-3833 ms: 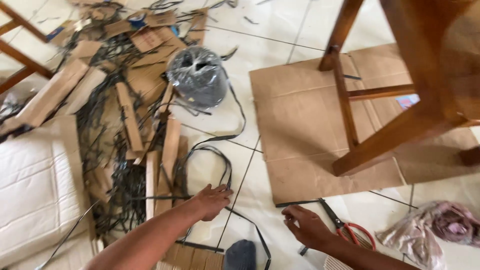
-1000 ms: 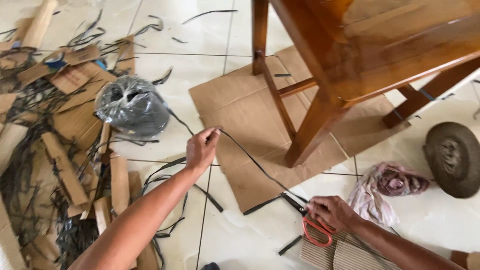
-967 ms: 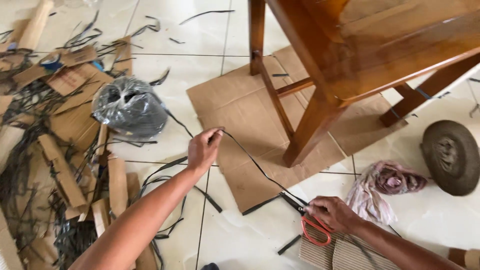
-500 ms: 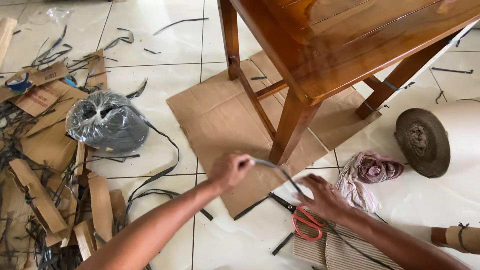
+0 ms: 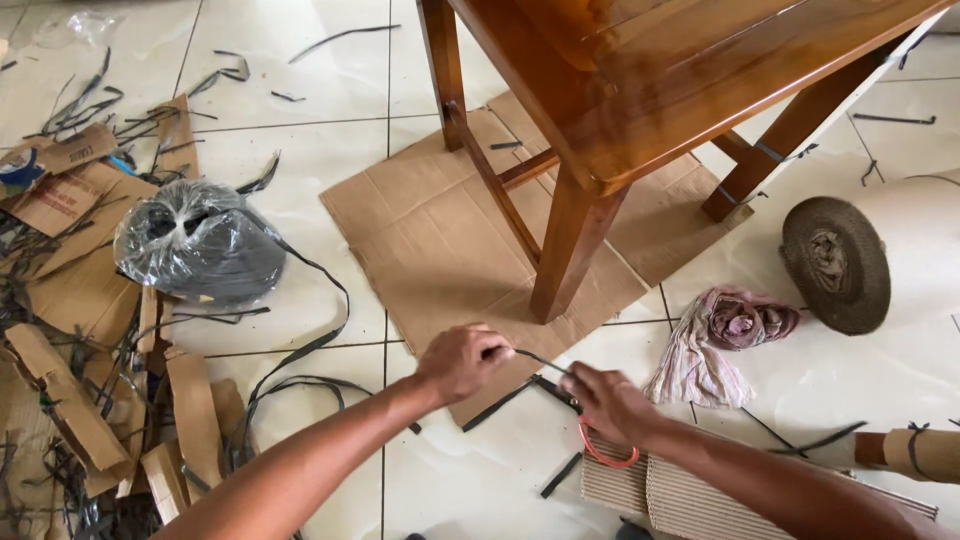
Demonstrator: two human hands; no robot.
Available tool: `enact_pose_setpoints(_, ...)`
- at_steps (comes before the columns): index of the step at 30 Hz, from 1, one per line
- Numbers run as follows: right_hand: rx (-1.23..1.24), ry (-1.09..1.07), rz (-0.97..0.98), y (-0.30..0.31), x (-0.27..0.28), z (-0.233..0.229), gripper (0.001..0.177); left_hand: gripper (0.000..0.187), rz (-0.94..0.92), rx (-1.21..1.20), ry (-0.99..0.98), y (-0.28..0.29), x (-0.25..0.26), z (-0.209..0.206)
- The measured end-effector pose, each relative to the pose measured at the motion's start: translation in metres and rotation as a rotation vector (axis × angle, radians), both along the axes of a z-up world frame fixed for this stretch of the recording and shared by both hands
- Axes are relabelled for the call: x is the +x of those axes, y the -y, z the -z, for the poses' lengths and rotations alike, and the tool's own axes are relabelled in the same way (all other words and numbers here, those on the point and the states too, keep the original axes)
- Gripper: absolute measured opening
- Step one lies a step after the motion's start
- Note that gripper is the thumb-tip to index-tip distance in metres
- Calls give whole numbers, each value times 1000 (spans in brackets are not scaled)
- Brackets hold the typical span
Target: Wrapping a wooden table leg with protective paper and securing it with plastic ties
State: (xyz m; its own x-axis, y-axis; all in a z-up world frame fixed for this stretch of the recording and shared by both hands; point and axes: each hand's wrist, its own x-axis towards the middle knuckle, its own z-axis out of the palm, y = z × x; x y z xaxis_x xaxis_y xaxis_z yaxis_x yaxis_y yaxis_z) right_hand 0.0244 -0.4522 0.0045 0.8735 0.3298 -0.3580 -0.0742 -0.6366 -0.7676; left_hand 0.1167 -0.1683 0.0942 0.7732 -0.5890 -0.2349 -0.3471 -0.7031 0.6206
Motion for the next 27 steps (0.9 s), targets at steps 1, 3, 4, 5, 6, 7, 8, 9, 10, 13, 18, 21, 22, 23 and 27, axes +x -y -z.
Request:
enact_pose_setpoints(1,0,-4,-1,7,1,-1,20,30,-1,0,-4,-5,0,3)
enact_pose_setpoints(3,-170,16,156,20,3,-2,13,25,-61,-9,-13,-13,0,8)
enact_pose_setpoints(4,-171,12,158,33,8,9,13,25,-59,-10,-17,-16,1,9)
enact_pose_setpoints(5,-205,49,206,46,8,19,14,23,-49,-12,-5,-18,1,11)
enact_pose_setpoints(6,-239,86,253,60,8,29,15,21,-40,-15,7,-20,0,12)
enact_pose_setpoints(7,-243,83,259,74,10,33,15,21,-34,-18,5,-20,0,14)
enact_pose_setpoints(8,-346,104,254,89,12,36,16,22,-42,5,-26,-20,-1,16)
enact_pose_setpoints(9,-448,121,247,103,12,40,18,24,-49,31,-61,-20,-3,18)
enact_pose_setpoints(10,-449,114,253,120,12,56,18,24,-42,32,-67,-18,-6,16)
enact_pose_setpoints(13,-539,93,114,176,7,103,22,23,-23,48,-95,-9,-9,12)
enact_pose_setpoints(18,-714,-267,-352,209,-39,114,46,21,53,18,-99,0,-10,21)
enact_pose_setpoints(21,-829,-390,-491,177,-60,68,73,23,7,-9,-27,9,-14,17)
enact_pose_setpoints(22,-830,-389,-485,174,-70,75,73,23,12,-10,-24,9,-13,17)
enact_pose_setpoints(23,-899,-286,-494,173,-81,81,94,22,7,-10,-19,11,-13,17)
enact_pose_setpoints(27,-859,-188,-454,174,-104,93,68,21,21,-19,-14,16,-12,11)
